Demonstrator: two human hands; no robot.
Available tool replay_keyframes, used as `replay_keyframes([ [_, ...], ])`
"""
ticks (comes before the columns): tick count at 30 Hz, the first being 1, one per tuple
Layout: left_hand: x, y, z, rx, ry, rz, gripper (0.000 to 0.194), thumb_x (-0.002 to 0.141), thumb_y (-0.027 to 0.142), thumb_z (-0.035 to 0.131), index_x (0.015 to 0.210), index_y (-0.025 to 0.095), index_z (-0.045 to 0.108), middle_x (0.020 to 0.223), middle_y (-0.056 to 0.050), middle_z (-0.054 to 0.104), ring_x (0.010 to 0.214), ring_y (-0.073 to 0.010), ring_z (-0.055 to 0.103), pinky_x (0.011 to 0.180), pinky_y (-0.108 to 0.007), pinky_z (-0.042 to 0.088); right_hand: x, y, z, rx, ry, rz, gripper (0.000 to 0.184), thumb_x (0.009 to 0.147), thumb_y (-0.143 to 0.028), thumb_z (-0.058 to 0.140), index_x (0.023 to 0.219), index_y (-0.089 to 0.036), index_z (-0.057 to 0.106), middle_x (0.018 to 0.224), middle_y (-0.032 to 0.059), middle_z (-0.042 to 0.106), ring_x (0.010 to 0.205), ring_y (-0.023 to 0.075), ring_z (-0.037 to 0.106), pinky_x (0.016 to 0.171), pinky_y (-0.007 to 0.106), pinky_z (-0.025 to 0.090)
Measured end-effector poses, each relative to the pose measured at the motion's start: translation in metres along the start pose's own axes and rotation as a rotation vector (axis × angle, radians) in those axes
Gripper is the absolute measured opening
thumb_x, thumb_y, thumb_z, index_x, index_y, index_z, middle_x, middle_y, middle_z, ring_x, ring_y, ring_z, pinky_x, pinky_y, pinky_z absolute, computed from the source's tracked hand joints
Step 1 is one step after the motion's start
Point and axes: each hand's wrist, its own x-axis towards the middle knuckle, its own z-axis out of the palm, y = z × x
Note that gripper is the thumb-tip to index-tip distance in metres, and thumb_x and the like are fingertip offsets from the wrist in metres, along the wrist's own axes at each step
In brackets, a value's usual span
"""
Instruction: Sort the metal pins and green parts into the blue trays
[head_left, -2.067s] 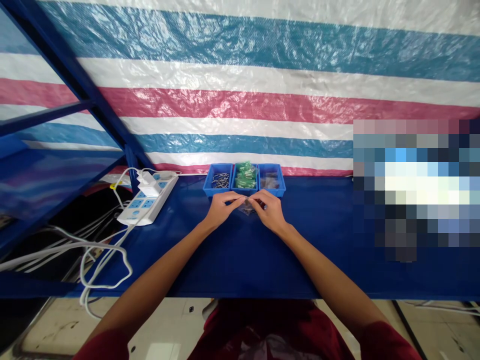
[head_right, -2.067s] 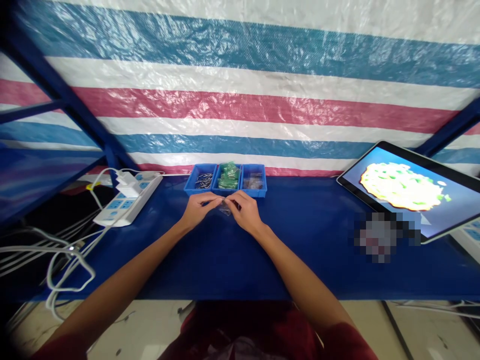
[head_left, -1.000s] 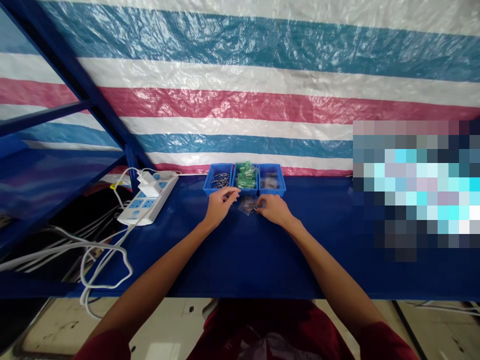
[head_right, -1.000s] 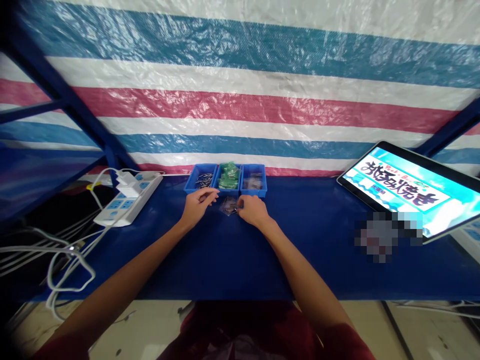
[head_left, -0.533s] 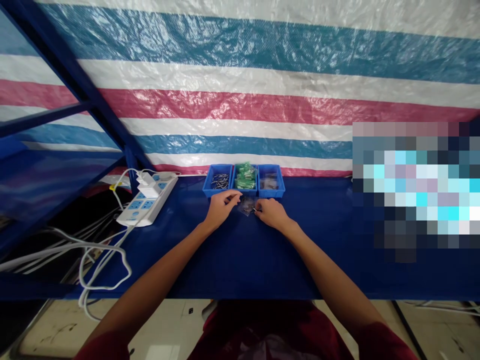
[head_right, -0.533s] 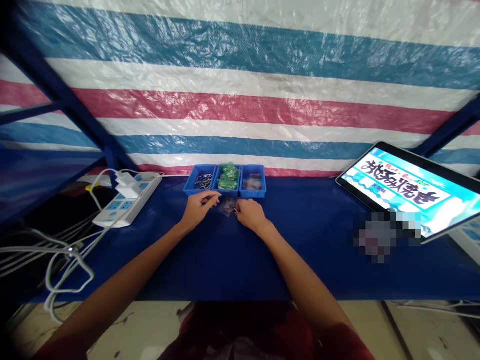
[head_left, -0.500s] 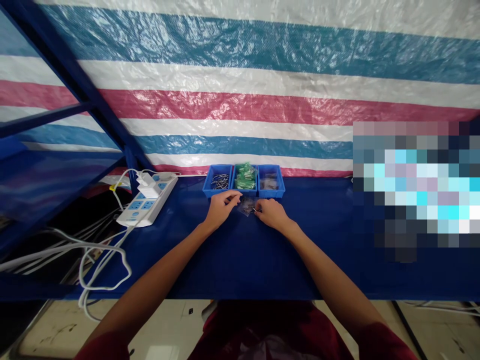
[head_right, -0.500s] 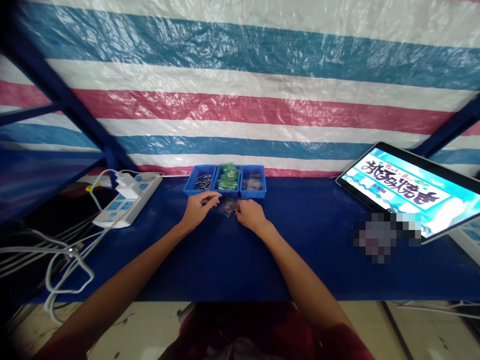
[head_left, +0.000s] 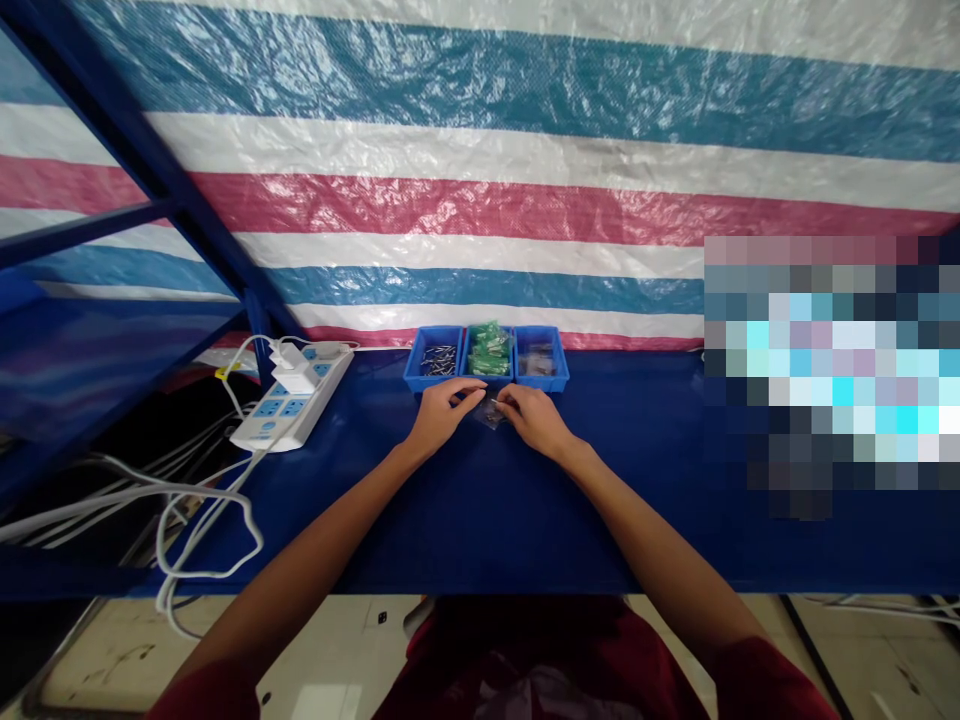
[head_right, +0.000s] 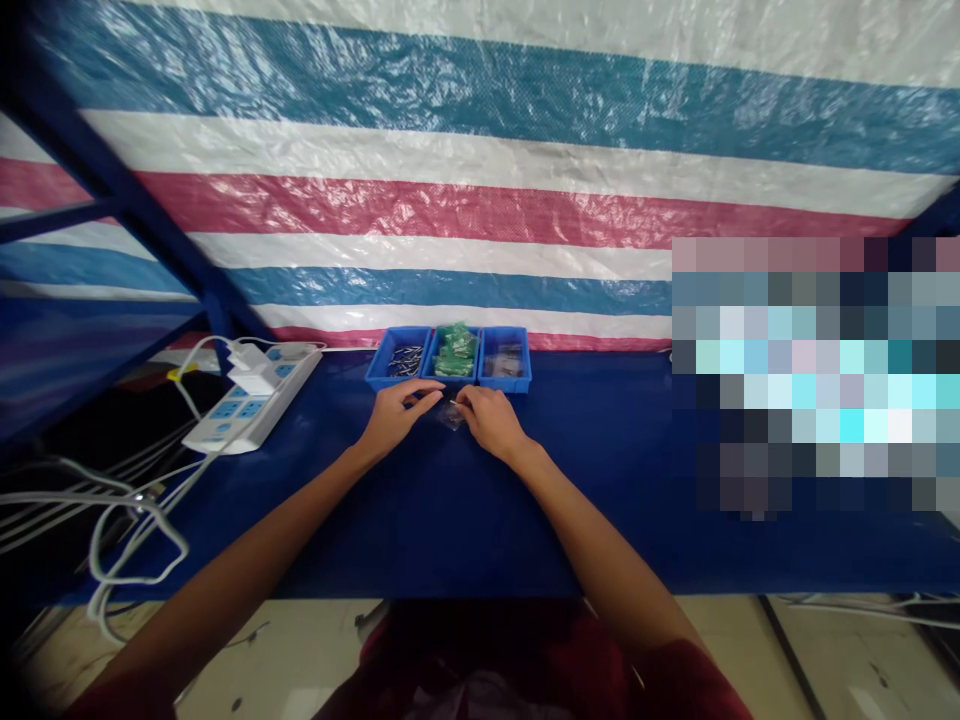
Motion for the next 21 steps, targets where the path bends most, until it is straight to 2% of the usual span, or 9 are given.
replay_keyframes([
  [7,0.0002,0.0028,-0.0016,-0.072,-0.063,0.005,0.021,0.081,0.036,0.066,0.088,0.018,0.073,0.089,-0.006,0.075,0.082,-0.0211,0.069,0.07,-0.029,0.054,0.0004,-0.0032,0.0021,0.346,0.103,0.144,0.022,0.089,-0.029,0.053,0.078,-0.018,0.068,0.068,-0.0001,0.067,0.063,0.0128,0.059,0.065,0.023,0.043],
  [13,-0.0011,0.0049,-0.0018,-0.02,-0.099,0.07,0.02,0.084,0.036,0.063,0.082,0.018,0.072,0.086,-0.005,0.073,0.078,-0.0191,0.067,0.071,-0.028,0.052,-0.0012,-0.0046,0.0041,0.45,0.112,0.202,0.035,0.088,-0.039,0.054,0.061,-0.018,0.062,0.055,-0.002,0.059,0.05,0.0105,0.052,0.056,0.022,0.042],
  [18,0.0005,0.0018,-0.0016,0.007,-0.021,0.037,0.025,0.087,0.038,0.058,0.086,0.017,0.07,0.087,-0.005,0.073,0.08,-0.019,0.066,0.072,-0.028,0.053,-0.0019,-0.0056,0.0028,0.517,0.238,0.159,0.02,0.082,-0.037,0.062,0.084,-0.018,0.067,0.068,0.0003,0.067,0.058,0.0131,0.061,0.061,0.024,0.048],
  [21,0.0007,0.0011,-0.002,-0.011,-0.002,-0.003,0.026,0.087,0.039,0.057,0.086,0.017,0.07,0.086,-0.005,0.073,0.077,-0.0185,0.067,0.069,-0.027,0.054,-0.0018,-0.0053,0.0036,0.513,0.264,0.154,0.019,0.081,-0.035,0.061,0.087,-0.018,0.067,0.074,0.0022,0.069,0.061,0.0149,0.063,0.062,0.026,0.051],
])
